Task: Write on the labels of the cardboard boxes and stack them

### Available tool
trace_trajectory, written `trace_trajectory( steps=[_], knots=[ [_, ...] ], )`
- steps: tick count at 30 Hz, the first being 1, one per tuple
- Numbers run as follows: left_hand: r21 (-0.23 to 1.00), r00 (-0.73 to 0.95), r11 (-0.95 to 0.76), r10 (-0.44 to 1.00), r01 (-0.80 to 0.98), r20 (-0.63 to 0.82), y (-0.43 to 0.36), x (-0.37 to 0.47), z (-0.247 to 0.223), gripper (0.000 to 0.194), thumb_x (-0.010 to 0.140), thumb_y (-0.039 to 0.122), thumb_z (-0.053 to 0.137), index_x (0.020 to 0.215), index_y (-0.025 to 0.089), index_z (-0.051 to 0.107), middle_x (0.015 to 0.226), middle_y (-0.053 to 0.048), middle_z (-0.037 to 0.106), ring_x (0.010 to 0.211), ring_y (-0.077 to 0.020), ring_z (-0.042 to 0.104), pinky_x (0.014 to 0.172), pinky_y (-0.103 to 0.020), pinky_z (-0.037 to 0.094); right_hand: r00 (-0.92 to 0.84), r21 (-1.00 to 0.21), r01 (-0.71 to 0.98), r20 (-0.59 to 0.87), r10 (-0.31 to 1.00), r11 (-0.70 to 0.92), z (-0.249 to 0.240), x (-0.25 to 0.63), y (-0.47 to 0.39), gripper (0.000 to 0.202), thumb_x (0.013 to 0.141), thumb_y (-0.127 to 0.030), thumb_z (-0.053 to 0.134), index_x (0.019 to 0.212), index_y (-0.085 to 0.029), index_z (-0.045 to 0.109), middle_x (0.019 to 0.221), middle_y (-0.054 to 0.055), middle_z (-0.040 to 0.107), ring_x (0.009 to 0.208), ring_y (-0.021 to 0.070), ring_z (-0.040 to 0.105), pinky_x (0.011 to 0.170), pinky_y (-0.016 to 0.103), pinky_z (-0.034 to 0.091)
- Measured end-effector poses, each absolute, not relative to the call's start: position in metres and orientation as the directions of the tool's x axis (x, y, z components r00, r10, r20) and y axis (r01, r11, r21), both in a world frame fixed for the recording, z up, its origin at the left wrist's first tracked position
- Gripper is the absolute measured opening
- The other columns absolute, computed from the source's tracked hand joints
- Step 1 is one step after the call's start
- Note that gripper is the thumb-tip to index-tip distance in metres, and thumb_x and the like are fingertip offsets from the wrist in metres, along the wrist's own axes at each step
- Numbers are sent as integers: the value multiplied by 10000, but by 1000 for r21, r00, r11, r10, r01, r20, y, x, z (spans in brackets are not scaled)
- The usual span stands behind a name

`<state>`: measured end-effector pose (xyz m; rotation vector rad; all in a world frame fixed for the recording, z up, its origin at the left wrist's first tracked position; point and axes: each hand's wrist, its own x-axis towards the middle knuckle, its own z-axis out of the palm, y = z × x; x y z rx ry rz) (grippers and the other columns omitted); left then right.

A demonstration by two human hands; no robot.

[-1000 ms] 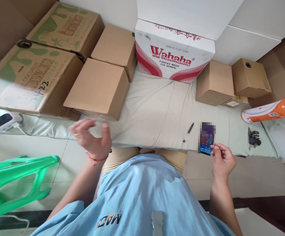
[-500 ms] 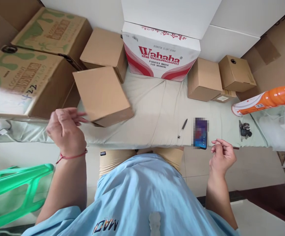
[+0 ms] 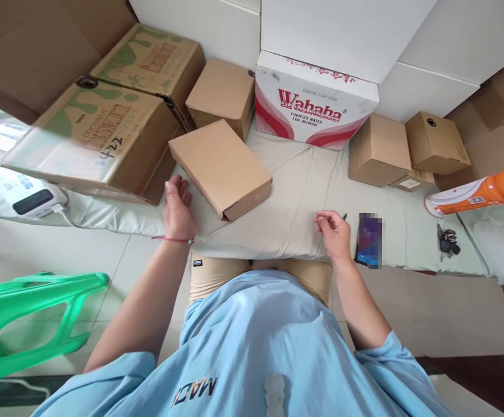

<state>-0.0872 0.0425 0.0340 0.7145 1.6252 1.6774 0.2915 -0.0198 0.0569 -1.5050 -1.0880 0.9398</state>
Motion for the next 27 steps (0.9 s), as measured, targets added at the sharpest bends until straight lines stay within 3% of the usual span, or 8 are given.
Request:
trace_trajectory(
  steps=[4, 6, 8, 10, 13, 18, 23, 27],
  knots=[
    [985, -598, -57, 800, -160, -51, 80, -85, 28, 692, 1155, 656, 244, 1532, 147, 524, 1745, -141, 454, 1613, -198, 435, 1359, -395, 301, 28, -975, 224, 17, 999, 10, 39, 251, 21, 480, 855, -406, 756, 1308, -250, 732, 1243, 85, 804, 694, 129, 652, 717, 326, 592],
    [977, -565, -119, 825, -179, -3, 88, -85, 29, 738, 1104, 761, 303, 1447, 184, 609, 1667, -122, 552, 1584, -210, 479, 1347, -378, 336, -63, -973, 230, 16, 998, 30, 30, 231, 36, 680, 857, -416, 788, 1504, -290, 622, 1501, 114, 699, 703, 120, 662, 779, 357, 620],
    [965, -517, -165, 855, -202, 38, 88, -87, 29, 788, 1037, 854, 360, 1313, 196, 695, 1508, -122, 681, 1495, -248, 571, 1323, -408, 380, -115, -971, 239, -13, 993, 15, 23, 213, 45, 812, 859, -435, 819, 1607, -312, 526, 1622, 134, 606, 711, 124, 679, 827, 387, 640],
    [963, -468, -162, 883, -216, 44, 83, -89, 26, 839, 977, 919, 391, 1200, 189, 740, 1359, -127, 752, 1406, -280, 630, 1303, -446, 404, -134, -966, 259, -42, 990, -6, 17, 202, 49, 798, 882, -462, 817, 1609, -301, 528, 1604, 142, 620, 738, 143, 704, 870, 411, 654],
    [975, -439, -112, 898, -192, 17, 76, -95, 15, 810, 963, 914, 436, 1129, 183, 741, 1279, -117, 769, 1373, -284, 641, 1276, -444, 416, -131, -957, 289, -61, 989, -20, 13, 200, 49, 599, 941, -515, 758, 1477, -272, 645, 1459, 116, 718, 829, 172, 731, 925, 430, 667],
    [986, -528, -99, 849, -131, 15, 96, -114, 2, 502, 1059, 605, 617, 1310, 173, 670, 1516, -69, 653, 1511, -242, 506, 1309, -481, 305, -80, -954, 295, -78, 994, -51, 15, 213, 42, 515, 928, -510, 761, 1376, -270, 682, 1422, 108, 730, 800, 158, 695, 883, 418, 672],
    [972, -470, -144, 882, -188, 39, 131, -118, 15, 718, 1057, 812, 397, 1218, 188, 713, 1533, -92, 653, 1564, -262, 463, 1287, -532, 316, -83, -966, 249, -98, 992, -74, 19, 206, 42, 603, 901, -531, 782, 1441, -305, 639, 1528, 104, 677, 694, 123, 676, 787, 381, 647],
    [977, -366, -138, 928, -159, 71, 121, -103, 28, 780, 837, 936, 629, 1107, 208, 705, 1393, -126, 730, 1460, -341, 560, 1254, -499, 418, -66, -981, 168, -110, 992, -98, 22, 196, 47, 555, 859, -595, 822, 1303, -282, 710, 1263, 61, 782, 652, 130, 690, 680, 327, 604]
  ],
)
